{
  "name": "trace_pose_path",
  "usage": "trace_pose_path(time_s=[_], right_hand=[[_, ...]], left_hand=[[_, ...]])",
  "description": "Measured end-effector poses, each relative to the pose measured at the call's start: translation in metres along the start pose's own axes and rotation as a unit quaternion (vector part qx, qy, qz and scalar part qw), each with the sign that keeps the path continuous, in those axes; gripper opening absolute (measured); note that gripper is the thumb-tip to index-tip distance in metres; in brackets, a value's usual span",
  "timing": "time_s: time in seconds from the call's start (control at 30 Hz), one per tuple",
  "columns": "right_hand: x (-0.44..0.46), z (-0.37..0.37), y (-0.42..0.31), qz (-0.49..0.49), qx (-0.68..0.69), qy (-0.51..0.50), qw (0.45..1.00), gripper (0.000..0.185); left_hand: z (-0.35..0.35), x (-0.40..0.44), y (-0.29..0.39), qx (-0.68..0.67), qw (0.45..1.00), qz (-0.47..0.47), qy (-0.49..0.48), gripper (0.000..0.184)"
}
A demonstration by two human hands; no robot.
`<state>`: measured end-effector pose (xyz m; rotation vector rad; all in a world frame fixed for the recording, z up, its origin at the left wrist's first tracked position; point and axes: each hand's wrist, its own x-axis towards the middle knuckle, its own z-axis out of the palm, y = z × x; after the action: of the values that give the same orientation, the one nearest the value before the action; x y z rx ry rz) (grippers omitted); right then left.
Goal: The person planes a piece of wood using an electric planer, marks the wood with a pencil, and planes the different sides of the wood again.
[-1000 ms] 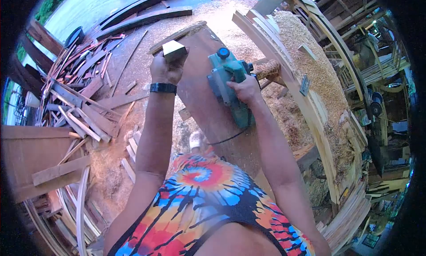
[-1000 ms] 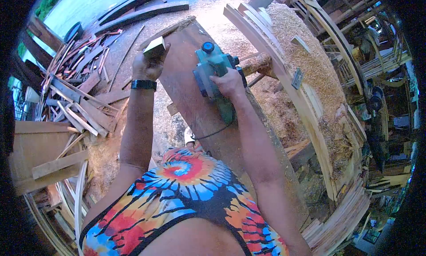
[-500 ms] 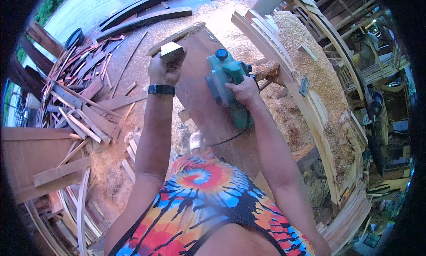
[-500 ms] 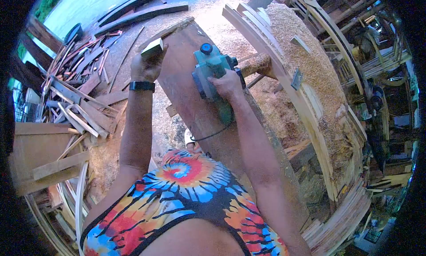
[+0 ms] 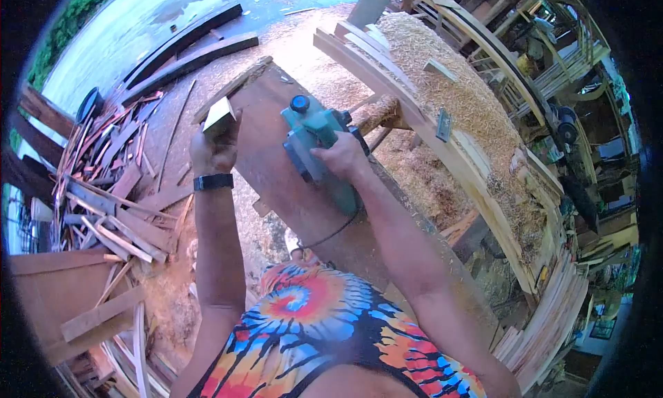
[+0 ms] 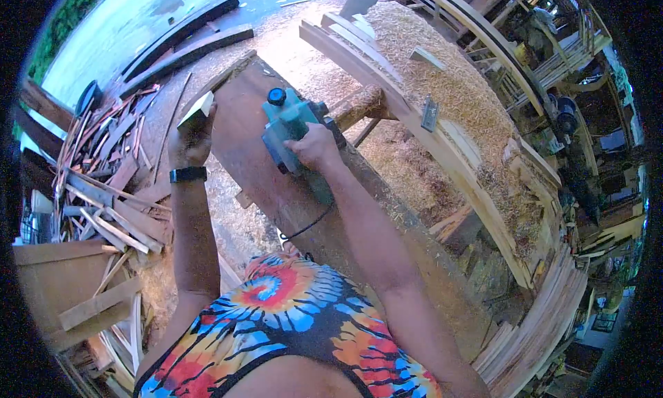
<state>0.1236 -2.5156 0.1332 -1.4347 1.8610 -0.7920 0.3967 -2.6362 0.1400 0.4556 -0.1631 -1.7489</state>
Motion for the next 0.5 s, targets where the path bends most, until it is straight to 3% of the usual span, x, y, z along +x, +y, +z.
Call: trace_pose_path(time_s=[0.1, 0.4, 0.5], right_hand=[[0.001, 0.005, 0.004, -0.006, -0.003, 0.024, 1.0, 0.039], [0.001, 0.003, 0.001, 0.004, 0.006, 0.013, 1.0, 0.051], [-0.003, -0.001, -0.005, 0.008, -0.013, 0.012, 1.0, 0.05]], left_hand=[[0.005, -0.003, -0.001, -0.013, 1.0, 0.0, 0.024, 0.032], [0.014, -0.009, -0.001, 0.03, 0.999, 0.018, 0.029, 0.03], [-0.001, 0.003, 0.0, 0.118, 0.992, 0.045, -0.009, 0.03]])
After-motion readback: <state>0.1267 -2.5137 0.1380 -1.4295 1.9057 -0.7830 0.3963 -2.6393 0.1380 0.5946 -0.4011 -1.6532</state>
